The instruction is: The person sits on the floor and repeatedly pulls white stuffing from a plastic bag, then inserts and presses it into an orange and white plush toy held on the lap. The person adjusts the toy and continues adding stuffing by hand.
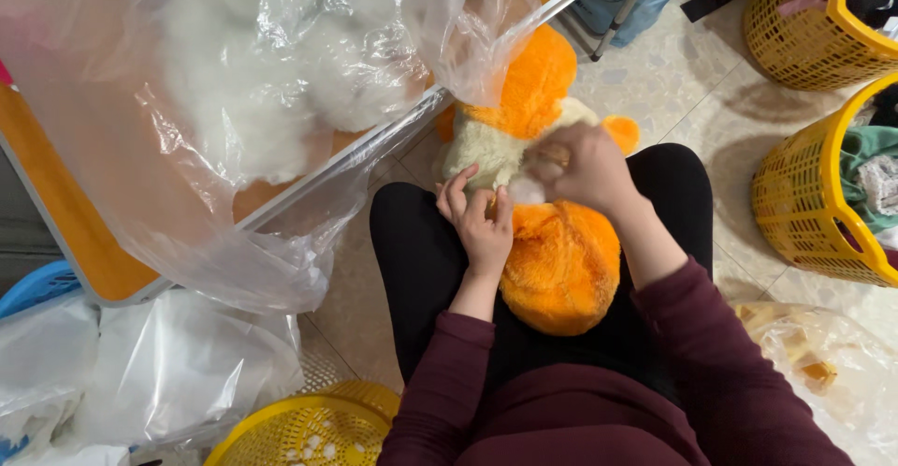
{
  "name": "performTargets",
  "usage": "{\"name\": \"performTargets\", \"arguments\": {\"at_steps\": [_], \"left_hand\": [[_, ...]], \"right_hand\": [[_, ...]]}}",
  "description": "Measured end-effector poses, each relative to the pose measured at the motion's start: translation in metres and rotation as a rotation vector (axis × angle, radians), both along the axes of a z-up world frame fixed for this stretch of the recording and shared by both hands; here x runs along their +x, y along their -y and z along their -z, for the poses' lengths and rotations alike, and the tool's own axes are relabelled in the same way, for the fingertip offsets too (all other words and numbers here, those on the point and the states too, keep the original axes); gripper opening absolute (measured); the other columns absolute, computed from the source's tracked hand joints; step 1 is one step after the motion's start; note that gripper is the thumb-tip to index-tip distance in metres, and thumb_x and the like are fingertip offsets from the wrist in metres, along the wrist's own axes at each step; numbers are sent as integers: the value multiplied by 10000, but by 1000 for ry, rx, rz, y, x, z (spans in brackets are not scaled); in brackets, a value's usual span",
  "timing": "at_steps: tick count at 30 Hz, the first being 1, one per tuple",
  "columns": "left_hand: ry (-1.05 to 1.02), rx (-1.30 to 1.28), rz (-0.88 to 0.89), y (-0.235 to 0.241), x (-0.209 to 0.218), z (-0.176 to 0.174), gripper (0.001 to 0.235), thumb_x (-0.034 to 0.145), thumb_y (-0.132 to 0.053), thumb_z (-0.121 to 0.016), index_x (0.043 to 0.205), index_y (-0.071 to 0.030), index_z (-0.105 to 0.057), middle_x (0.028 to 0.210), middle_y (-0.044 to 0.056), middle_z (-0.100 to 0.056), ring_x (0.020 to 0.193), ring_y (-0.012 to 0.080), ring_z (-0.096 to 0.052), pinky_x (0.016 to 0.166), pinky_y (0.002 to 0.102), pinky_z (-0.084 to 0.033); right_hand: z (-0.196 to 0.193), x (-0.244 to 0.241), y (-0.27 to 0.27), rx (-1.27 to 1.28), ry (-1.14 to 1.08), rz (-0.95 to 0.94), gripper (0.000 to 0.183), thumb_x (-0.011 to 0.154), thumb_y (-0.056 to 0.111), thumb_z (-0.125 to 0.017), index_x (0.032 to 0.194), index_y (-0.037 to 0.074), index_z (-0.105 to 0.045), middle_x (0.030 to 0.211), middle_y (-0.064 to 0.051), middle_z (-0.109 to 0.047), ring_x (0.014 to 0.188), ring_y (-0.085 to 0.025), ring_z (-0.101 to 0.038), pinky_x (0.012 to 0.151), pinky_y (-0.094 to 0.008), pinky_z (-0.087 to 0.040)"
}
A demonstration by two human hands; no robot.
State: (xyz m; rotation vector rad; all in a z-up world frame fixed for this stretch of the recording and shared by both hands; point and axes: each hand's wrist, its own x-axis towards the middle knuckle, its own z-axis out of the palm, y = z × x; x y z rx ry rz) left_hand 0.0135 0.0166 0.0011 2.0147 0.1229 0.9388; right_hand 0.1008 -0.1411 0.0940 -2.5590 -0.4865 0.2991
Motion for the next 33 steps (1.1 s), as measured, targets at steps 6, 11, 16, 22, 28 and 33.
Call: {"name": "performTargets", "arguments": {"at_steps": [6, 11, 16, 22, 28, 33], "left_hand": [[12, 27, -22, 1, -2, 2, 205, 969, -159, -724, 836, -62, -601, 1398, 92, -567, 1385, 357, -418, 1258, 620, -243], [14, 28, -30, 1, -11, 3, 189, 984, -161, -714, 866, -51, -614, 1422, 114, -554, 1381, 365, -414, 1249, 612, -258], [36, 97, -21, -1, -4, -2, 183, 964, -165, -742, 841, -69, -647, 1410, 96, -572, 1372, 352, -426, 1241, 598, -250], [38, 144, -36, -4, -3, -3, 188, 906, -171, -786, 801, -82, -657, 1353, 54, -605, 1357, 314, -458, 1253, 586, -239], [33, 157, 16, 0, -3, 2, 201, 899, -175, -797, 789, -93, -650, 1313, 41, -628, 1333, 303, -469, 1253, 585, -244], [14, 157, 31, -3, -3, 3, 221, 910, -178, -794, 784, -93, -633, 1295, 49, -635, 1326, 298, -480, 1248, 586, -250]], "right_hand": [[47, -46, -34, -383, 358, -456, 518, 583, 426, -813, 892, 14, -759, 892, -165, -743, 963, -316, -697, 1095, -477, -348], [79, -43, -46, -492, 16, -412, 244, 815, 340, -681, 925, 129, -738, 832, -87, -740, 957, -281, -703, 1207, -526, -276], [68, -26, -50, -452, -14, -381, 313, 738, 418, -750, 896, 148, -753, 867, -73, -736, 1113, -290, -621, 1095, -541, -282], [36, -45, -8, 104, 240, -210, 511, 636, 389, -809, 1085, 149, -766, 1090, -81, -730, 1220, -286, -566, 1119, -591, -175], [52, 1, 51, 165, 456, 156, 542, 819, 419, -753, 1262, 113, -695, 1277, -110, -675, 1307, -307, -508, 1155, -622, -127], [85, 55, 75, -126, -2, 216, 387, 887, 430, -762, 1049, 81, -719, 1096, -115, -720, 1374, -309, -445, 1116, -679, -18]]}}
